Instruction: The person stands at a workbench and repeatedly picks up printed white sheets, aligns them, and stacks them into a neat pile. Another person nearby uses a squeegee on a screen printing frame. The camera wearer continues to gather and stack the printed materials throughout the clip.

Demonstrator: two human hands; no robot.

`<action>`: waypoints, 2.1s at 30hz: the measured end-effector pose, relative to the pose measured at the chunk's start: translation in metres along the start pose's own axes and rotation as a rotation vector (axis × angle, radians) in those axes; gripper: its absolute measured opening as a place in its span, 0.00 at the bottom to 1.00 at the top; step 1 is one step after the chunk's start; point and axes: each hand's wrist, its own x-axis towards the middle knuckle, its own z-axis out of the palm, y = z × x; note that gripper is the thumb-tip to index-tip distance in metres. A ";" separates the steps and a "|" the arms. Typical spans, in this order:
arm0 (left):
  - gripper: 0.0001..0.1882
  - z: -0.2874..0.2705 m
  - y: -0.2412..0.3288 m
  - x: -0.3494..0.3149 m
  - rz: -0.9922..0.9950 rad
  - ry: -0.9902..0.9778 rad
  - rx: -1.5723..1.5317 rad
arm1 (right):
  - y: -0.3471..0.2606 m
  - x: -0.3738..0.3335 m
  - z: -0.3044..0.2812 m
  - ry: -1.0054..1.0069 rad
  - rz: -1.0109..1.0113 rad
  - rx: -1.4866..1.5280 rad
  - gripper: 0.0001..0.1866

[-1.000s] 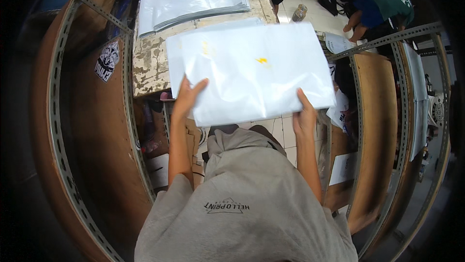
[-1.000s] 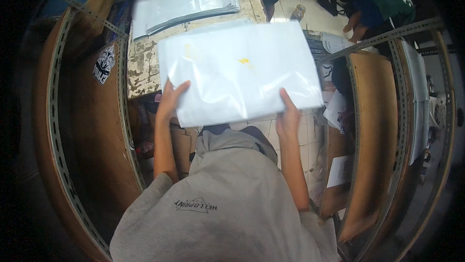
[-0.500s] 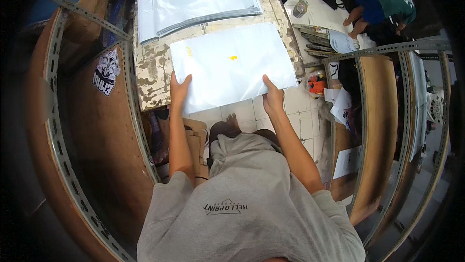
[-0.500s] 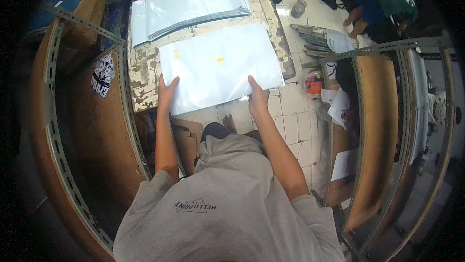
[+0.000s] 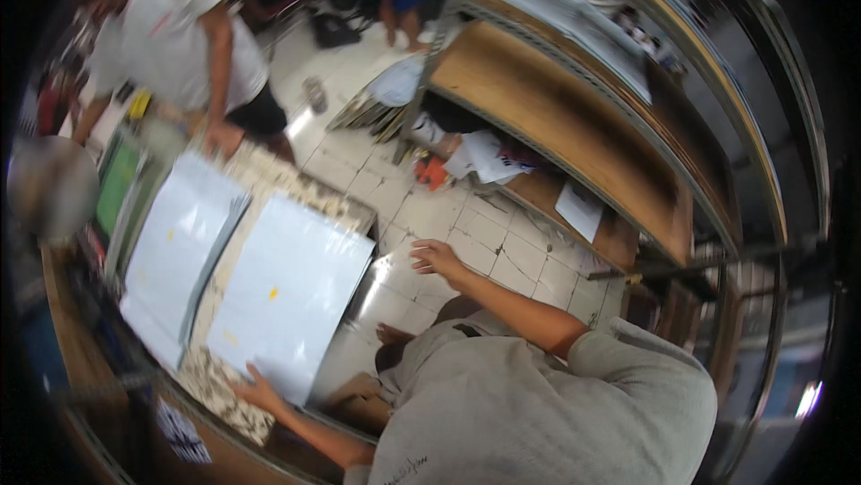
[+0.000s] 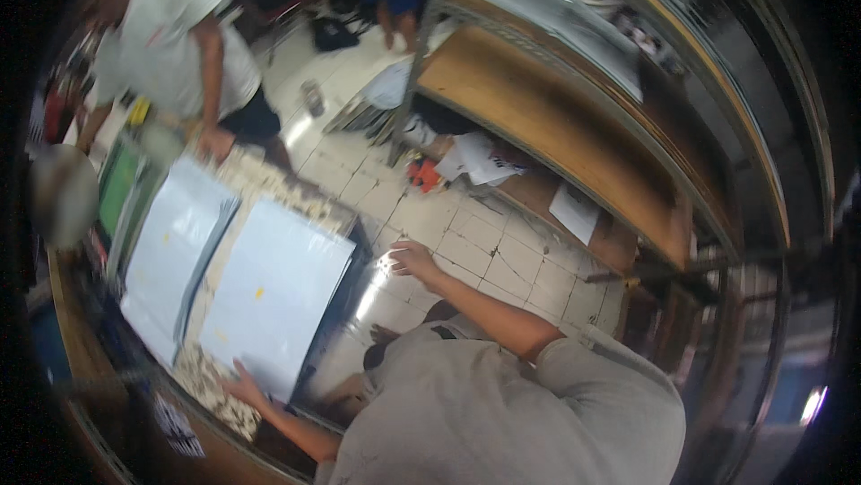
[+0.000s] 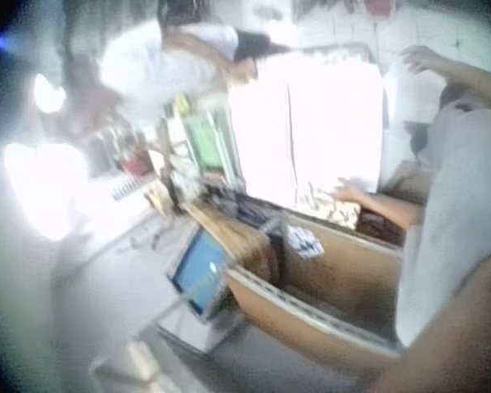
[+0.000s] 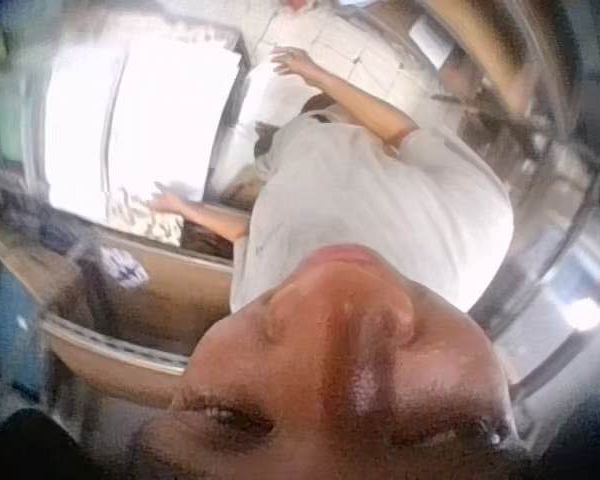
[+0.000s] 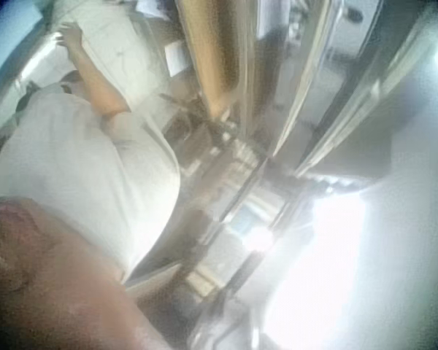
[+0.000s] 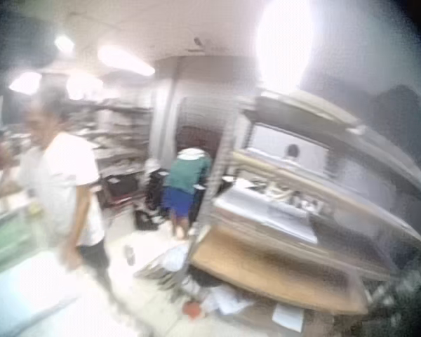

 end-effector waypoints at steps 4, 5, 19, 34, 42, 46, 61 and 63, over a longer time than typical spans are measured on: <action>0.36 -0.031 0.115 -0.016 0.011 0.069 -0.010 | -0.059 0.006 -0.158 0.475 -0.523 -0.111 0.10; 0.34 -0.035 0.139 -0.023 0.028 0.056 -0.082 | -0.096 -0.003 -0.203 0.599 -0.491 -0.081 0.09; 0.25 0.055 0.348 -0.192 0.257 -0.139 -0.483 | -0.420 0.008 -0.683 0.915 -0.304 -0.482 0.21; 0.23 0.083 0.564 -0.407 0.178 -1.231 -0.823 | -0.413 -0.007 -0.646 0.689 -0.495 -0.389 0.22; 0.39 0.103 0.726 -0.508 -0.182 -1.789 -1.242 | -0.281 -0.133 -0.473 0.730 -0.705 0.274 0.28; 0.31 0.120 0.722 -0.527 -0.002 -1.580 -0.980 | -0.210 -0.156 -0.463 0.479 -0.534 0.603 0.28; 0.33 0.070 0.439 -0.311 -0.190 -1.226 -0.918 | -0.135 -0.113 -0.291 0.294 -0.229 0.418 0.22; 0.34 0.039 0.390 -0.259 -0.202 -1.112 -0.787 | -0.126 -0.091 -0.222 0.118 -0.170 0.406 0.23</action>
